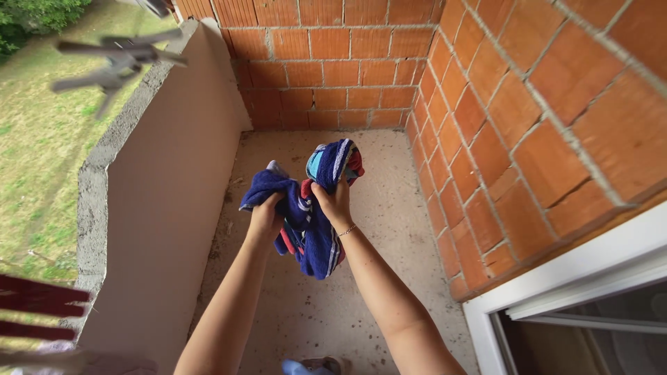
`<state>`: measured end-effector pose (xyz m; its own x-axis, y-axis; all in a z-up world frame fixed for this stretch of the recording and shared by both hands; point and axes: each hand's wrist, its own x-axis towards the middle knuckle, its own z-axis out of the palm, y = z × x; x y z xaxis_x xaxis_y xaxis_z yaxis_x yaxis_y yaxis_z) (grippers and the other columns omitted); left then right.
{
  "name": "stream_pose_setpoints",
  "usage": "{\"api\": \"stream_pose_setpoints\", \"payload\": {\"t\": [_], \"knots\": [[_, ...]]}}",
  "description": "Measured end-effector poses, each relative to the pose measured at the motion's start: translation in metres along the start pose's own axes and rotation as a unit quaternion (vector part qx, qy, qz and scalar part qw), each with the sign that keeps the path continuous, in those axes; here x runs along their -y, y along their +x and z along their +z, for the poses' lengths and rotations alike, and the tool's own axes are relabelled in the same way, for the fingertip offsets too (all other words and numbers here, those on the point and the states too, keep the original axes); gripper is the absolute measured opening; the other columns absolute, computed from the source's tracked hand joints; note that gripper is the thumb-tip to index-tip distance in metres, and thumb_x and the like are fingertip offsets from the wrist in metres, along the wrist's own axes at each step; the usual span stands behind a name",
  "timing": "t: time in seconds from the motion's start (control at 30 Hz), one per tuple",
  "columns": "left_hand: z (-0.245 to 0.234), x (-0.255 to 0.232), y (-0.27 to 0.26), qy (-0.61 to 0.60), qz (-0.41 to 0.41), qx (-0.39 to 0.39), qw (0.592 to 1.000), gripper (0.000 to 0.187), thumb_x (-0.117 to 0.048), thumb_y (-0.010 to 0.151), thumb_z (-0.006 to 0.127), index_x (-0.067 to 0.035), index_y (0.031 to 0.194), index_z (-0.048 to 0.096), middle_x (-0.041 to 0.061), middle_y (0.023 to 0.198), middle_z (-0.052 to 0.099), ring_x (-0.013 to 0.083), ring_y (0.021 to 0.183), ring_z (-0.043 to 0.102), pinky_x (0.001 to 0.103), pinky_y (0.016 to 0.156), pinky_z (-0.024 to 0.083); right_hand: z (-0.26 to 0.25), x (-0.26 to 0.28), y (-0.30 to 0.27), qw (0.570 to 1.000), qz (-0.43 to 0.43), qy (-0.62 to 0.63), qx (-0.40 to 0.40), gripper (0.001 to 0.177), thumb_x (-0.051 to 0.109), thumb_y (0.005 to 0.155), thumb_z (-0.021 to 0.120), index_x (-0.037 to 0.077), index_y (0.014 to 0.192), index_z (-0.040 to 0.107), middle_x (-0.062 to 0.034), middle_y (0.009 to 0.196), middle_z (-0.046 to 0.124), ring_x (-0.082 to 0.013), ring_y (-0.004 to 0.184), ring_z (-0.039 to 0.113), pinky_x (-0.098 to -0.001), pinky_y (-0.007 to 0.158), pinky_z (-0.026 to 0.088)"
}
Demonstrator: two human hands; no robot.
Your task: The person hangs a striped towel and a light-colored shirt on a clothesline using clothespins. They unfold each item, position it on the line, and secure it with multiple clips, then smooth the fabric.
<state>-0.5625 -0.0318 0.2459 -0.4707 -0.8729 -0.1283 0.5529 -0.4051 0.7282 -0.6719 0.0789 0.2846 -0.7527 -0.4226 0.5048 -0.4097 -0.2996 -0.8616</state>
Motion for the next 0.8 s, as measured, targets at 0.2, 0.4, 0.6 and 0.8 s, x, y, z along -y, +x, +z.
{"api": "stream_pose_setpoints", "payload": {"t": [0.2,0.4,0.6,0.8], "knots": [[0.034,-0.019,-0.037,-0.094,-0.037,-0.027,0.995,0.037,0.012,0.076,0.073,0.007,0.113,0.071,0.022,0.105,0.071,0.0339,0.1,0.07,0.048,0.091,0.054,-0.036,0.022,0.014,0.996,0.043,0.005,0.073,0.041,0.023,0.08,0.075,0.004,0.114,0.065,-0.012,0.104,0.07,-0.0207,0.101,0.063,-0.0465,0.092,0.048],[0.074,-0.045,-0.08,-0.161,-0.05,-0.022,0.985,0.031,0.014,0.074,0.075,0.01,0.105,0.073,0.026,0.099,0.071,0.0374,0.098,0.07,0.053,0.091,0.051,-0.067,0.049,0.029,0.994,0.027,0.0,0.102,0.036,0.023,0.085,0.072,0.005,0.115,0.064,-0.0124,0.104,0.068,-0.0205,0.101,0.064,-0.0432,0.092,0.048],[0.109,-0.088,-0.1,-0.01,0.069,-0.02,0.997,0.048,0.004,0.079,0.077,0.008,0.125,0.064,0.024,0.121,0.066,0.0336,0.118,0.063,0.05,0.104,0.045,-0.084,0.129,0.04,0.984,-0.025,-0.16,0.071,0.037,0.03,0.09,0.074,-0.004,0.101,0.068,-0.0288,0.095,0.071,-0.0449,0.1,0.069,-0.0533,0.085,0.055],[0.068,-0.064,-0.058,-0.016,0.028,-0.103,0.994,0.045,0.004,0.072,0.08,0.003,0.116,0.068,0.02,0.115,0.064,0.0354,0.113,0.061,0.054,0.103,0.042,-0.105,0.15,0.059,0.934,0.158,-0.267,0.177,0.039,0.045,0.072,0.079,0.019,0.053,0.058,0.0021,0.051,0.058,-0.0194,0.06,0.069,-0.0353,0.058,0.052]]}}
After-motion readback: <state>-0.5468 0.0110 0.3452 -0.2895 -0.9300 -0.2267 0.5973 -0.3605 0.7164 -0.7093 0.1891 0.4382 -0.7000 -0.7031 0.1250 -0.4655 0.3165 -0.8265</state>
